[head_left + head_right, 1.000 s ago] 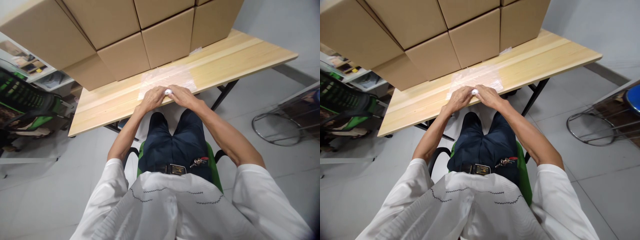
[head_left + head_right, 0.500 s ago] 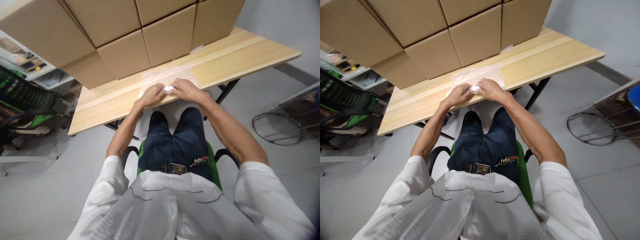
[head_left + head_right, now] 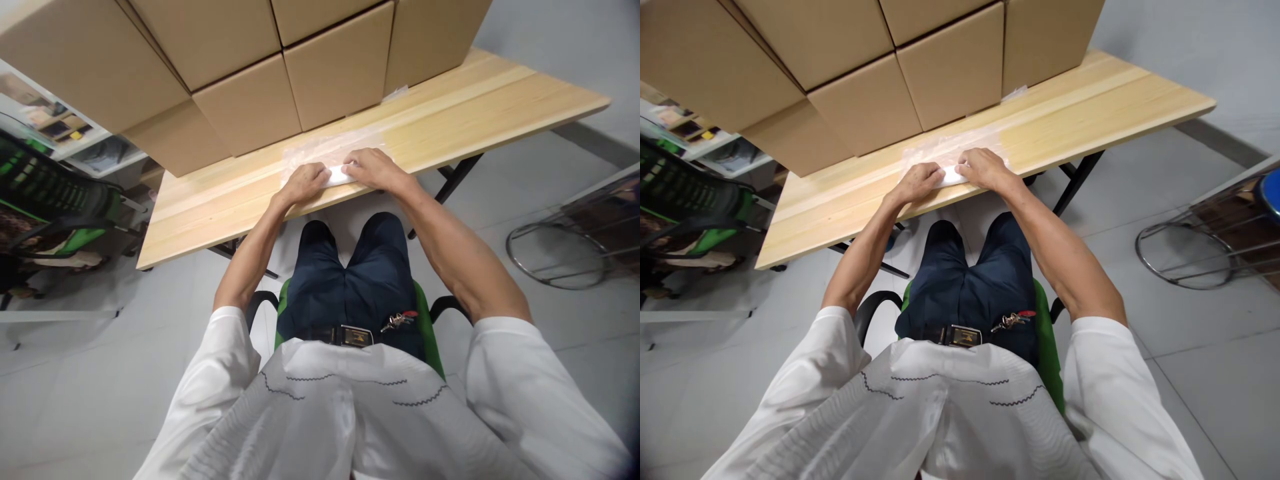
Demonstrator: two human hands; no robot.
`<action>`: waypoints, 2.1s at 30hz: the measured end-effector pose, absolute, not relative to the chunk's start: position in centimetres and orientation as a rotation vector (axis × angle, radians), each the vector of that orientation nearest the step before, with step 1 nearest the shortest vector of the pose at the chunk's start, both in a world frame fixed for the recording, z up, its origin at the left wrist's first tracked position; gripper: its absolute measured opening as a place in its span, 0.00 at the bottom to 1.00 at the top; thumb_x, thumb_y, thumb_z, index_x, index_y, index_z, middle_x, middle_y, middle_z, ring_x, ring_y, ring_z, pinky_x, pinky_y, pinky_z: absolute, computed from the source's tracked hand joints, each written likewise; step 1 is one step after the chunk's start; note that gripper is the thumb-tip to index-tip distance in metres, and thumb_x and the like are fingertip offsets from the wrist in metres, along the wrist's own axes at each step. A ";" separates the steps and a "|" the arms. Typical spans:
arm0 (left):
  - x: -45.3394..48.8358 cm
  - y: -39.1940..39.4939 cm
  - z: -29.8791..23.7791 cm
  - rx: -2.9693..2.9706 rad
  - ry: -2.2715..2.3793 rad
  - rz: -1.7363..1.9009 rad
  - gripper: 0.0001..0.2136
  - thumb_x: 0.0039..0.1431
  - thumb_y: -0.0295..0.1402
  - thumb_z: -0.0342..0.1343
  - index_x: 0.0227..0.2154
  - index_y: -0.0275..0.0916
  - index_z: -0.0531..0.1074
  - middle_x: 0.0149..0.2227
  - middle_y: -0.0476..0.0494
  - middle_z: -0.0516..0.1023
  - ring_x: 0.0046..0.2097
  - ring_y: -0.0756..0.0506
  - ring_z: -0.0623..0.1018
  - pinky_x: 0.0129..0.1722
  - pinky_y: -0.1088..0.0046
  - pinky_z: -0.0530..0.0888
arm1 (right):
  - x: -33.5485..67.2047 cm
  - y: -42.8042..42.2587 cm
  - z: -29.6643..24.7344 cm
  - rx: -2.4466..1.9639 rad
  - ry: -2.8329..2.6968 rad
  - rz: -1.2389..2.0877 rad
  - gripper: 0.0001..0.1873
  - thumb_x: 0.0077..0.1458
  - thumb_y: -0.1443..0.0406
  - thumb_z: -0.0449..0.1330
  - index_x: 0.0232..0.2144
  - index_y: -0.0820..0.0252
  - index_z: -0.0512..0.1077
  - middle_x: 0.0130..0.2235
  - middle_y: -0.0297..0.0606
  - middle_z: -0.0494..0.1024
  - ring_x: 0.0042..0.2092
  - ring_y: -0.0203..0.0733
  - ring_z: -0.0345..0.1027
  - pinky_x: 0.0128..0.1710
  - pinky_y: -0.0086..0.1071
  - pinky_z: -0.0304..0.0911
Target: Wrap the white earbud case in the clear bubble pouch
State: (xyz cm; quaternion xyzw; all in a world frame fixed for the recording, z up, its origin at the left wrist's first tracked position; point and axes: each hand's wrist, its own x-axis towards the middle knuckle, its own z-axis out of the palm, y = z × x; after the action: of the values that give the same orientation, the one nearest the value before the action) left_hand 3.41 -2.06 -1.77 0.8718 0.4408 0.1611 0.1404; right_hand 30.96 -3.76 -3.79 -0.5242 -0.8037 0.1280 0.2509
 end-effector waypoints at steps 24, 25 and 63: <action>5.6 -5.7 0.0 2.749 1.367 0.173 0.21 0.87 0.46 0.62 0.69 0.40 0.85 0.73 0.26 0.83 0.72 0.25 0.82 0.71 0.49 0.79 | 28.9 -7.5 0.8 -1.745 -2.304 0.378 0.27 0.88 0.58 0.53 0.71 0.55 0.87 0.68 0.54 0.93 0.65 0.64 0.85 0.62 0.48 0.73; 5.6 -5.6 0.1 2.761 1.355 0.173 0.21 0.87 0.46 0.62 0.68 0.39 0.85 0.72 0.26 0.83 0.72 0.25 0.82 0.72 0.49 0.79 | 28.9 -7.5 0.8 -1.745 -2.313 0.374 0.27 0.88 0.58 0.52 0.71 0.55 0.88 0.68 0.54 0.93 0.65 0.64 0.86 0.62 0.48 0.73; 6.1 -5.1 -0.9 2.673 1.252 0.320 0.20 0.82 0.48 0.64 0.64 0.43 0.87 0.66 0.29 0.88 0.70 0.24 0.84 0.75 0.43 0.80 | 34.8 -6.7 -1.1 -2.015 -1.950 0.236 0.30 0.93 0.56 0.51 0.71 0.62 0.88 0.67 0.62 0.92 0.68 0.69 0.83 0.68 0.57 0.73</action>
State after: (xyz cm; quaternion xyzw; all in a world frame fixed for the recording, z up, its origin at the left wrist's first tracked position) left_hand 6.14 -5.05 -0.89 0.8969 0.4202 0.1073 0.0864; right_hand 34.81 -6.69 -1.11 -0.7066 -0.6836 0.0827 0.1631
